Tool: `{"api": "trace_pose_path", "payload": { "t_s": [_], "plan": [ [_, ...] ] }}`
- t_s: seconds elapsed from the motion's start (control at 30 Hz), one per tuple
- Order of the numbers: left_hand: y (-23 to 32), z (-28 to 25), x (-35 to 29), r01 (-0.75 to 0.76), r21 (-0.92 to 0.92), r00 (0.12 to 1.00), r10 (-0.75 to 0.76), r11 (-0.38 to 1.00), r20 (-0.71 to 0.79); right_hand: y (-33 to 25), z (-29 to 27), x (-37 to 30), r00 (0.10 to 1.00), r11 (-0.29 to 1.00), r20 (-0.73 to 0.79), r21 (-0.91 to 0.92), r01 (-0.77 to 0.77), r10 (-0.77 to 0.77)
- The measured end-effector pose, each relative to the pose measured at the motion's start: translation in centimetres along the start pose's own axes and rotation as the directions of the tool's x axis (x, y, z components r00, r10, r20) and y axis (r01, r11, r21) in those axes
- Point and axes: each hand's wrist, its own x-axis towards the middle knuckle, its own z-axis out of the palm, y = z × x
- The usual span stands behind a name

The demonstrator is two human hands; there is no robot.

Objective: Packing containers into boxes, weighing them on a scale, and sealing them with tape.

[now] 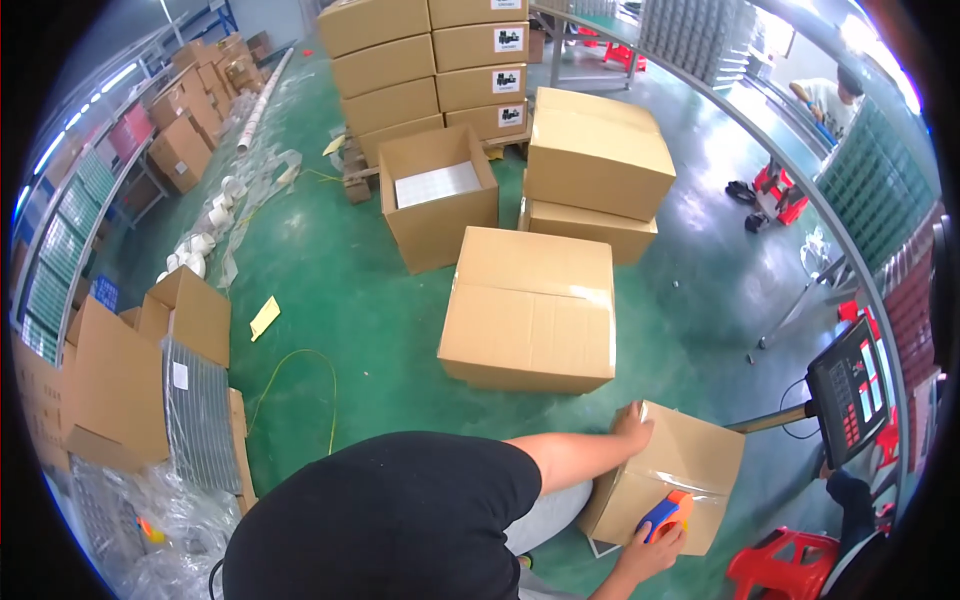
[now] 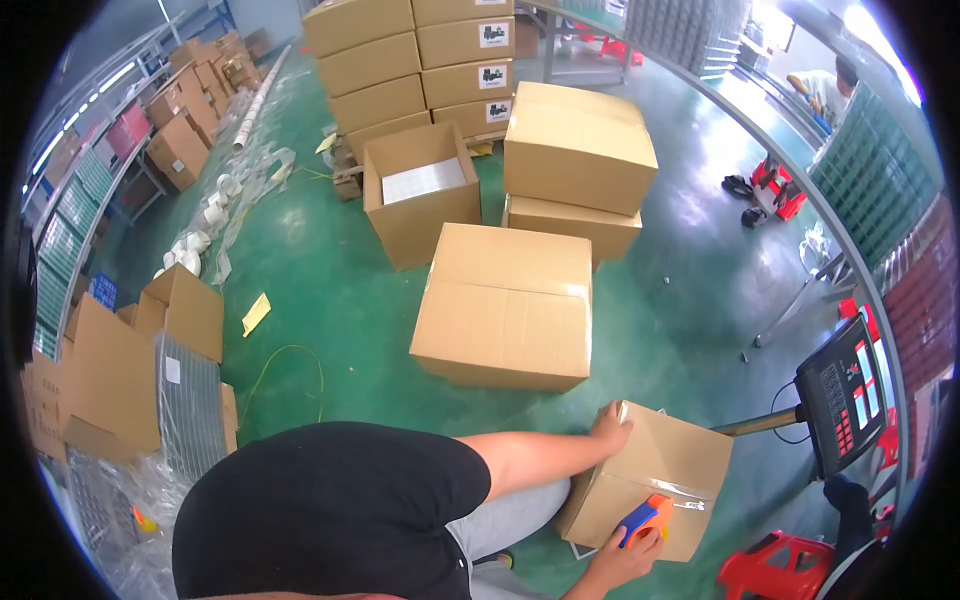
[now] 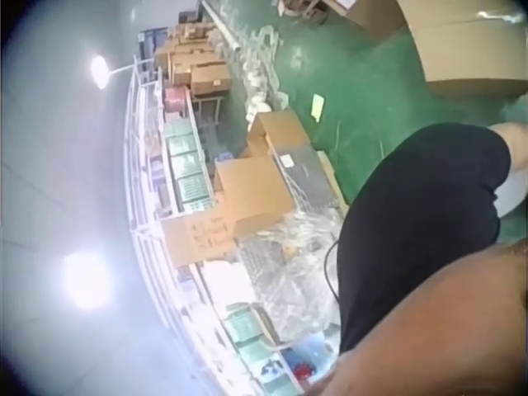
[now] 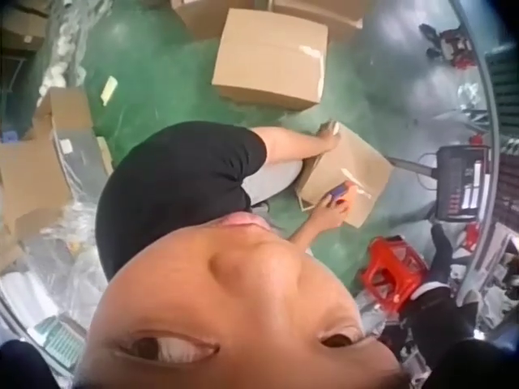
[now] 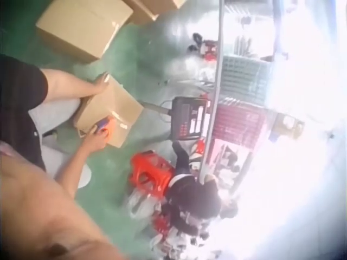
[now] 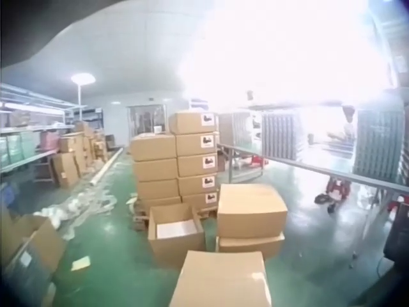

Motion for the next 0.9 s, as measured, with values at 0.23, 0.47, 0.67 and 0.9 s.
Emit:
{"api": "trace_pose_path", "payload": {
  "t_s": [0.23, 0.47, 0.67, 0.9],
  "plan": [
    [-3.6, 2.3, -11.3, -0.042, 0.077, 0.979, 0.056, 0.996, -0.195, 2.7, 4.2, -1.0, 0.924, 0.984, 0.345, -0.118, -0.132, 0.166],
    [-1.6, 1.0, -10.3, -0.085, 0.209, 0.992, 0.102, 0.974, -0.072, 7.7, 5.3, 0.1, 0.933, 0.945, 0.157, -0.021, -0.326, 0.325],
    [2.2, 0.6, -3.3, -0.214, 0.206, 0.961, 0.167, 0.955, 0.22, 14.1, 6.8, 6.7, 0.874, 0.873, -0.052, -0.042, -0.486, 0.483],
    [3.1, 3.3, 1.9, -0.378, 0.382, 0.904, 0.246, 0.843, 0.35, 17.5, 10.2, 5.4, 0.497, 0.392, 0.098, 0.494, -0.776, 0.862]
  ]
}}
